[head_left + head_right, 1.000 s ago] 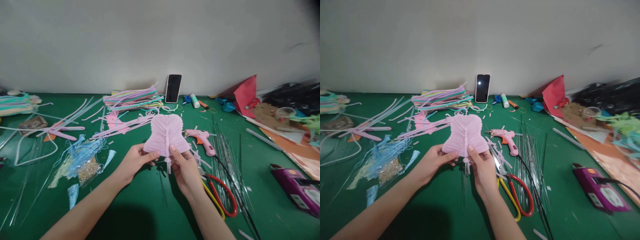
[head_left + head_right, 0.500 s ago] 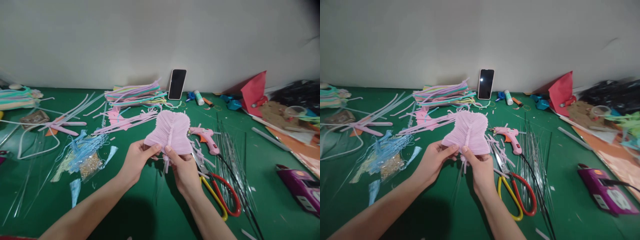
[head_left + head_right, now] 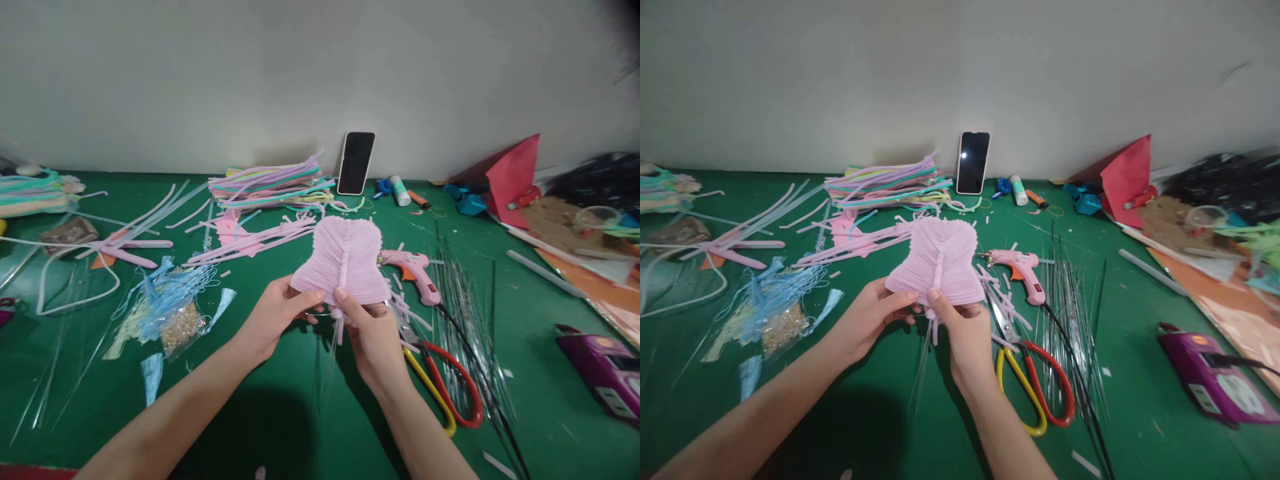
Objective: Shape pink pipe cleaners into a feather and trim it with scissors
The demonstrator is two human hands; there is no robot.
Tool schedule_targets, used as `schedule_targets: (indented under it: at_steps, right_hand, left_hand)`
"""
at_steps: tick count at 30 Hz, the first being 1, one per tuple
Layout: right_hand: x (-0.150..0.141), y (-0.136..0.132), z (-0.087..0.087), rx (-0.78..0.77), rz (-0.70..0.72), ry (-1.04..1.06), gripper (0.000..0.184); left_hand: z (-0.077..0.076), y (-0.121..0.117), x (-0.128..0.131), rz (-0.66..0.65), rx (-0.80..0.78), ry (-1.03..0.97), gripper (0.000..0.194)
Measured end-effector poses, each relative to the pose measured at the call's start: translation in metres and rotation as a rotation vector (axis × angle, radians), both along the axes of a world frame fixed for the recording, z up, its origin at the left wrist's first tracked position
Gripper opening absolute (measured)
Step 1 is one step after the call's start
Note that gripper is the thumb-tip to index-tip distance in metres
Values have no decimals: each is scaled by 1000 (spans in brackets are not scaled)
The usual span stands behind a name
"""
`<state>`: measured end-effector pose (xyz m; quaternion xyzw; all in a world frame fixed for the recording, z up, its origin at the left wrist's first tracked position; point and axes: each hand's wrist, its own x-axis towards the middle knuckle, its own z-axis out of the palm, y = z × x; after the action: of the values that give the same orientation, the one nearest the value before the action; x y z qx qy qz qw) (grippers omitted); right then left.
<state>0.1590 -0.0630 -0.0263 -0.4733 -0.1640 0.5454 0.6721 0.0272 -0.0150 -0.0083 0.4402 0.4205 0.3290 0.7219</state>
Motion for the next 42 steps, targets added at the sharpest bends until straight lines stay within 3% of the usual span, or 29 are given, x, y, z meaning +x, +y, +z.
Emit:
schedule_targets:
  at_steps: [10,15,23,29,34,42]
  right_hand:
    - [-1,-2,-1,-2,14,11,31]
    - [-1,-3,-1,16,11,-19,29]
    - [-3,-4,-6,47,32,-184,13]
    - [-4,-5,-5,37,37,-220,14]
    - [-5,-5,-4,46,19,-207,14]
    - [-9,-4,-2,70,-2,-162,18]
  left_hand:
    - [-4,1,-1,-27,37,-39,19]
    - [-5,-1,2,29,52,-37,17]
    - [1,-5,8,69,-70,-72,11]
    - [1,-7,9,51,-124,-50,16]
    - [2,-10,13,142,-104,-32,8]
    - [7,-12,17,281,-5,1,12]
